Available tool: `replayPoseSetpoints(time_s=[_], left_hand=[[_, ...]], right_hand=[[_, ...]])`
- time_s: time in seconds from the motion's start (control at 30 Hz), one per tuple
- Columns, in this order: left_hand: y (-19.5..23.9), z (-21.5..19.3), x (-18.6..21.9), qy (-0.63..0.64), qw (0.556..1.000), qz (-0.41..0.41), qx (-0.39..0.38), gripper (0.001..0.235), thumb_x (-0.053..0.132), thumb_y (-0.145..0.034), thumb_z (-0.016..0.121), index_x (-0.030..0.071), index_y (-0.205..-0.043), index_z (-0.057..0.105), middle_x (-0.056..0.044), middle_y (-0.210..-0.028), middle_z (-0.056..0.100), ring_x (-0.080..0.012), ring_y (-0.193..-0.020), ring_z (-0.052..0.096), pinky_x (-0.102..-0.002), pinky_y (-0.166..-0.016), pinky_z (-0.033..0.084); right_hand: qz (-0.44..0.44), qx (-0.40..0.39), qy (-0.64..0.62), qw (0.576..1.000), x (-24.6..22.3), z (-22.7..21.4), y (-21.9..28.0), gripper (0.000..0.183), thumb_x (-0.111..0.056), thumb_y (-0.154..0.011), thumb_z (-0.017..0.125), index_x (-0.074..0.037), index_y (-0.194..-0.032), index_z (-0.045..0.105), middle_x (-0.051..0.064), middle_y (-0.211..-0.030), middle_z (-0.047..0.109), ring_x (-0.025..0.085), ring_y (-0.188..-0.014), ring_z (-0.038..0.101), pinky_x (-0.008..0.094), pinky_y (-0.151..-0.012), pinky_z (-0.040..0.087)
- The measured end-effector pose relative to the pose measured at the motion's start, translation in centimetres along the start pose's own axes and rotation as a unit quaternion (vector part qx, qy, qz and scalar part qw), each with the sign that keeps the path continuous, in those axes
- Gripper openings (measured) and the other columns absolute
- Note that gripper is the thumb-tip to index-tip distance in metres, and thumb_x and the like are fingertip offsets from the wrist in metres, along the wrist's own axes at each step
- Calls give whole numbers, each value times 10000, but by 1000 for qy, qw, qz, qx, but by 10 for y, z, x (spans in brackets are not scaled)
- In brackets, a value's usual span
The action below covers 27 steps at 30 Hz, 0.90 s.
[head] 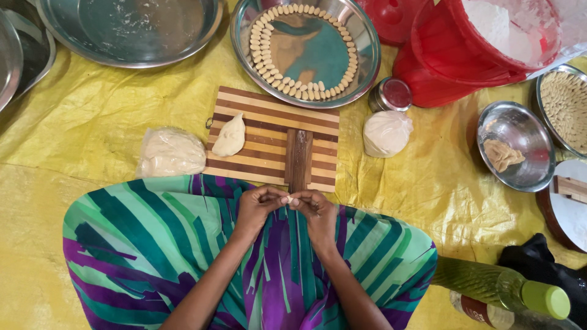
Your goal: The person sits on a yellow tarp and repeatedly pinches off small pieces of dough, rolls them into balls, and presses them onto a grooved wooden board to create ridged shapes. The finished pieces are placed in a circular pattern on a metal tray.
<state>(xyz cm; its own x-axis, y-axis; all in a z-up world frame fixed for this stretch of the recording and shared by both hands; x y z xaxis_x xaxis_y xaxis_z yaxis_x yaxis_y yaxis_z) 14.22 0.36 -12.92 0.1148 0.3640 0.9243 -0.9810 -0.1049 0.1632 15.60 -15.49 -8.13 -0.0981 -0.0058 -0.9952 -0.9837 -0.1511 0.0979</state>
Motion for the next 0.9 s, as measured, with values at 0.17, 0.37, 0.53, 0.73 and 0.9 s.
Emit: replayPoseSetpoints(time_s=[0.17, 0.37, 0.53, 0.73, 0.9], left_hand=[[0, -2, -2, 1, 1000, 8, 15, 116, -6, -867, 770, -9, -983, 783, -87, -898, 782, -117, -824, 727, -261, -772, 590], [0, 2, 0, -28, 999, 35, -26, 232, -25, -885, 744, 5, -1115, 733, -93, -1004, 741, -117, -920, 713, -260, -812, 591], [-3, -1, -2, -3, 1000, 24, 14, 480, -110, -841, 771, 25, -1240, 542, -73, -1074, 591, -127, -900, 651, -252, -772, 573], [-5, 3, -1, 59, 998, 12, -5, 420, -86, -872, 715, 30, -1238, 543, -63, -1125, 537, -125, -916, 687, -275, -832, 619], [-4, 2, 3, 49, 999, 15, -4, 391, -78, -889, 700, 14, -1243, 560, -68, -1107, 536, -115, -911, 664, -292, -845, 629]], right_hand=[[-55, -21, 22, 998, -3, 0, -1, 117, 24, -916, 727, 40, -1032, 720, 80, -954, 751, 132, -875, 723, 267, -807, 598], [-15, -24, 24, 999, 1, -2, -5, 235, 48, -858, 775, 11, -1079, 704, 69, -913, 700, 111, -824, 664, 252, -752, 578], [-86, -22, 101, 991, -7, 2, -4, 172, 49, -851, 781, 37, -1015, 730, 83, -978, 685, 124, -879, 704, 248, -768, 602], [-20, -4, 45, 999, 2, -4, -7, 156, 28, -909, 712, 23, -1064, 701, 78, -931, 751, 121, -860, 715, 244, -770, 582], [-20, -10, 17, 1000, 5, -8, -9, 122, 20, -955, 709, 45, -1073, 692, 102, -929, 723, 136, -827, 657, 274, -775, 551]])
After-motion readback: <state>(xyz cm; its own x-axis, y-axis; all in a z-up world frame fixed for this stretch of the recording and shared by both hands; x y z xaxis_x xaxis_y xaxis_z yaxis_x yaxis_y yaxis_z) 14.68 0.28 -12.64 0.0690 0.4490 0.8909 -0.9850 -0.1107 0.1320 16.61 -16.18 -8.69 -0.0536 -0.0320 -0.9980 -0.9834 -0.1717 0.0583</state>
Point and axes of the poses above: each hand's wrist, its own y-axis away from the middle knuckle, its own z-axis out of the palm, x = y × z, the point moved 4 cm from there along -y, towards the middle knuckle
